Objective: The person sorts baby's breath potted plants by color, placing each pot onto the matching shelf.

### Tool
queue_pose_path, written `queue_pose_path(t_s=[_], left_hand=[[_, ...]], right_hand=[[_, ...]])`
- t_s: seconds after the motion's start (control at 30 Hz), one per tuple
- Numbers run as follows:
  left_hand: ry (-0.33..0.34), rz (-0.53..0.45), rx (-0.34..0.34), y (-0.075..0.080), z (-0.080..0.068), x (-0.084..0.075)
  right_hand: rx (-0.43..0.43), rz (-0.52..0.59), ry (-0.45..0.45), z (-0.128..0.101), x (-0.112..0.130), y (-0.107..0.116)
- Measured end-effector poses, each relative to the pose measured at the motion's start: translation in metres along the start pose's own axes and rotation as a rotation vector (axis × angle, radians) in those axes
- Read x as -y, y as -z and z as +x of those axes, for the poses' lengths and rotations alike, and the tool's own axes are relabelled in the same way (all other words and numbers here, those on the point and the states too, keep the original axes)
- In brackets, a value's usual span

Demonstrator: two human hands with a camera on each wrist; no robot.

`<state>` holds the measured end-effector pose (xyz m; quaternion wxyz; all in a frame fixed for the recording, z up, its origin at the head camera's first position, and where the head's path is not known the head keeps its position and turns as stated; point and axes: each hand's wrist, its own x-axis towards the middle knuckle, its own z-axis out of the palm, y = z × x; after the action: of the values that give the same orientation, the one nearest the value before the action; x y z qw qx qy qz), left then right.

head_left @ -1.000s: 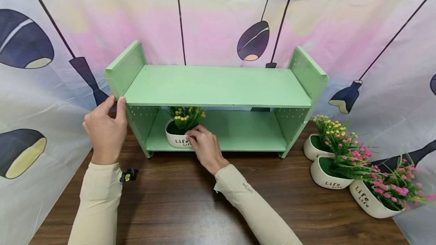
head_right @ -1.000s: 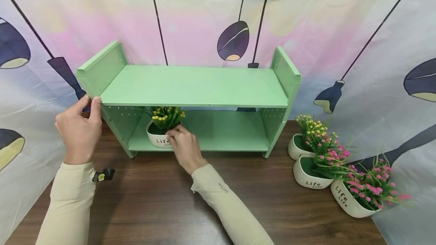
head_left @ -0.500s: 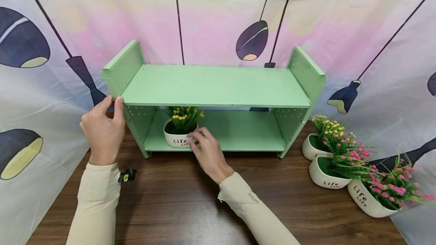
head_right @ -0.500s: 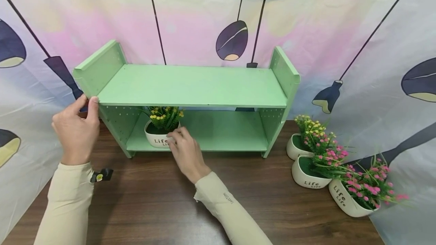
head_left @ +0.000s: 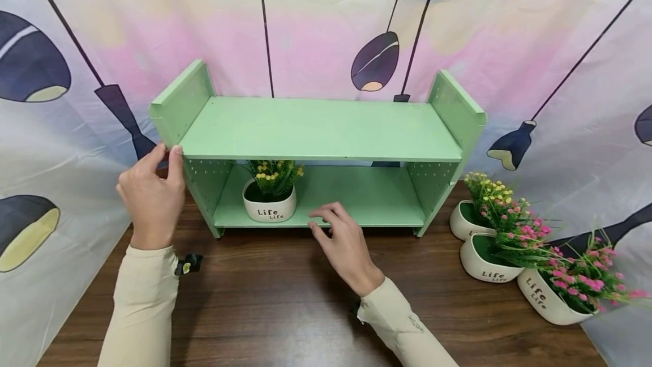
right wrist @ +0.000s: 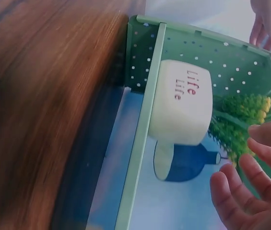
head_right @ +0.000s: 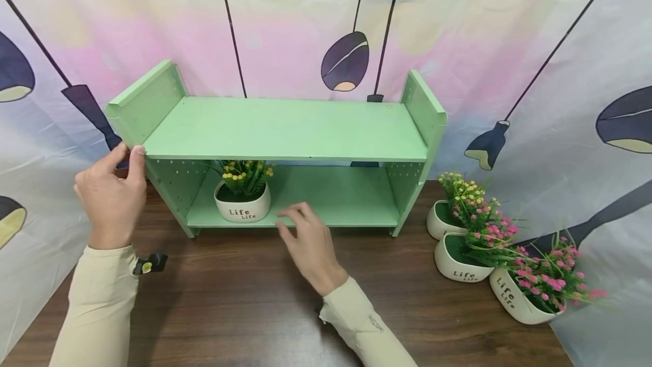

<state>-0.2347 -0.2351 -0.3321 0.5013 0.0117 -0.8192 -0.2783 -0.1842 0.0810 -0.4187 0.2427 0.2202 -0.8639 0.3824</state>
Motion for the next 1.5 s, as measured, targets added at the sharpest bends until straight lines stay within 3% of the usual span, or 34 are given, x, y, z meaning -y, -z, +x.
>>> queue_pose_path(t_s=[0.43, 0.6, 1.07, 1.5], left_hand=[[0.001, 0.005, -0.008, 0.001, 0.001, -0.001], [0.0, 0.008, -0.018, 0.003, 0.002, -0.008], [-0.001, 0.002, -0.009, 0.0, 0.0, -0.004], [0.003, 0.021, -0.01, -0.002, 0.0, 0.0]], right_hand=[[-0.031, -0.028, -0.094, -0.04, -0.034, 0.036], [-0.065, -0.112, -0.115, -0.054, -0.049, 0.053], [-0.219, -0.328, -0.166, -0.097, -0.078, 0.127], [-0.266, -0.471, -0.354, -0.128, -0.089, 0.176]])
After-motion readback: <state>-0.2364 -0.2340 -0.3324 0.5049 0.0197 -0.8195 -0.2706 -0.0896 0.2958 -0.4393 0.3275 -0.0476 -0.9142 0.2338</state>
